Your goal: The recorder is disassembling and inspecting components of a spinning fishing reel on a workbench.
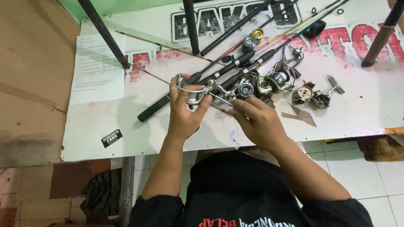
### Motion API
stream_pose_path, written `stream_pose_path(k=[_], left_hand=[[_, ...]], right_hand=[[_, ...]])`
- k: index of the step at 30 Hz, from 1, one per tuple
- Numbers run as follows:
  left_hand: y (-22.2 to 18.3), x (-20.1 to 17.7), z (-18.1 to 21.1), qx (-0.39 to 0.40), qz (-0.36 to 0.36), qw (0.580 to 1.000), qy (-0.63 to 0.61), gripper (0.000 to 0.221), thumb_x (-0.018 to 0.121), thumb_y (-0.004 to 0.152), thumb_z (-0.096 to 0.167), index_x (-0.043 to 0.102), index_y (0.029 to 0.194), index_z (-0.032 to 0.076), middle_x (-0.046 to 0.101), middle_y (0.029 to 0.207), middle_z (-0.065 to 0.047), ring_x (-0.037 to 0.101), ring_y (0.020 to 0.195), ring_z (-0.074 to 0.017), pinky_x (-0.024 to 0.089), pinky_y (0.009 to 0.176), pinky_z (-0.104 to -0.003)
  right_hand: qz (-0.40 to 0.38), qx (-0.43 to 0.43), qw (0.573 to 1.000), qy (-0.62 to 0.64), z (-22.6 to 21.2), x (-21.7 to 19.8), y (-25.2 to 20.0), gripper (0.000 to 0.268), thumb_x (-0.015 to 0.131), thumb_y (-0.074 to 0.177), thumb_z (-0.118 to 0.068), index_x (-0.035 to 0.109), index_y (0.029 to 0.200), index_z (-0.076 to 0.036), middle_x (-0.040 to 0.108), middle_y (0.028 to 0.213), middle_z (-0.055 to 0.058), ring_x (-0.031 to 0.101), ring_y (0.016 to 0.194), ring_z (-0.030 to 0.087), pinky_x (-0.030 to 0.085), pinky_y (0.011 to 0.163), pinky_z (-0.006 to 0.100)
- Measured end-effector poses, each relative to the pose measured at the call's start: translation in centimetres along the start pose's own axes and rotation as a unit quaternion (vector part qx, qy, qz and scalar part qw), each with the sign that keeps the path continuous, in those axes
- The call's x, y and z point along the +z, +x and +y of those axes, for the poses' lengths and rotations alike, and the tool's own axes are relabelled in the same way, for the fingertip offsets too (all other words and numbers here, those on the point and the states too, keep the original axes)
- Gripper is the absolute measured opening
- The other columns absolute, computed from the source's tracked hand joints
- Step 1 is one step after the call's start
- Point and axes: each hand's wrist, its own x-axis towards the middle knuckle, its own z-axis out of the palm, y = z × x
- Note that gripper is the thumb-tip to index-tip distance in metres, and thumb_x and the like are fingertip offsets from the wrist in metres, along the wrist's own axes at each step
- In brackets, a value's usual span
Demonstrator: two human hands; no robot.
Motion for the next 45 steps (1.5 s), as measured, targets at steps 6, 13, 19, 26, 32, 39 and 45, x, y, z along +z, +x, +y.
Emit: stream_pose_path(k=[6, 13, 19, 26, 32, 39, 45], left_hand=[[-0.4, -0.6, -1.4, -0.007, -0.018, 1.000, -0.021, 0.024, 0.080, 0.090, 0.024, 0.067, 0.109, 0.016, 0.047, 0.137, -0.014, 0.058, 0.083, -0.0203, 0.050, 0.061, -0.027], [-0.4, -1.9, -1.7, -0.014, -0.003, 1.000, -0.012, 0.025, 0.080, 0.088, 0.024, 0.069, 0.109, 0.015, 0.047, 0.136, -0.014, 0.059, 0.082, -0.0201, 0.051, 0.060, -0.027], [-0.2, -1.2, -1.6, -0.028, 0.003, 0.999, -0.023, 0.025, 0.081, 0.087, 0.023, 0.070, 0.108, 0.015, 0.050, 0.134, -0.015, 0.059, 0.078, -0.0206, 0.051, 0.057, -0.027], [0.7, 1.5, -0.2, -0.048, -0.002, 0.999, -0.024, 0.018, 0.080, 0.088, 0.021, 0.071, 0.101, 0.013, 0.049, 0.136, -0.015, 0.057, 0.073, -0.0186, 0.050, 0.057, -0.026], [1.1, 3.0, -0.8, -0.042, -0.008, 0.999, -0.022, 0.019, 0.080, 0.088, 0.023, 0.071, 0.102, 0.013, 0.048, 0.136, -0.015, 0.058, 0.076, -0.0193, 0.051, 0.059, -0.027], [1.4, 3.4, -1.8, 0.007, -0.018, 0.999, 0.046, 0.023, 0.080, 0.089, 0.030, 0.069, 0.101, 0.014, 0.048, 0.136, -0.018, 0.060, 0.112, -0.0326, 0.053, 0.085, -0.036], [1.5, 2.6, -1.5, -0.046, -0.033, 0.998, -0.007, 0.022, 0.078, 0.088, 0.028, 0.069, 0.101, 0.013, 0.048, 0.135, -0.014, 0.060, 0.088, -0.0233, 0.050, 0.063, -0.029]], right_hand=[[-0.009, 0.051, 0.996, 0.069, -0.6, 0.7, -0.1, 0.029, 0.077, 0.082, -0.004, 0.075, 0.111, -0.008, 0.059, 0.071, 0.004, 0.058, 0.057, 0.023, 0.049, 0.051, 0.032], [-0.017, 0.013, 0.997, 0.071, -2.1, 0.3, 0.9, 0.024, 0.072, 0.089, 0.001, 0.075, 0.111, -0.005, 0.070, 0.080, 0.010, 0.065, 0.058, 0.023, 0.052, 0.050, 0.030], [-0.011, -0.041, 0.999, -0.008, -0.7, 0.6, 0.6, 0.021, 0.074, 0.089, -0.002, 0.076, 0.110, -0.003, 0.074, 0.082, 0.013, 0.070, 0.062, 0.028, 0.056, 0.050, 0.035], [0.031, -0.046, 0.991, -0.119, 0.3, -0.2, -0.5, 0.020, 0.068, 0.094, -0.015, 0.076, 0.112, -0.017, 0.065, 0.073, 0.003, 0.067, 0.060, 0.024, 0.055, 0.053, 0.032], [0.035, 0.069, 0.997, 0.020, 2.0, -0.1, -1.0, 0.016, 0.071, 0.091, -0.014, 0.079, 0.106, -0.014, 0.067, 0.064, 0.005, 0.068, 0.054, 0.026, 0.053, 0.050, 0.033], [-0.052, 0.280, 0.937, 0.202, 3.2, -0.6, -0.8, 0.017, 0.068, 0.093, -0.017, 0.081, 0.101, -0.009, 0.071, 0.053, 0.010, 0.063, 0.051, 0.019, 0.052, 0.053, 0.036], [-0.081, 0.332, 0.892, 0.297, 4.0, -0.1, -0.3, 0.017, 0.067, 0.093, -0.011, 0.081, 0.100, -0.004, 0.070, 0.053, 0.010, 0.055, 0.054, 0.016, 0.047, 0.053, 0.031]])
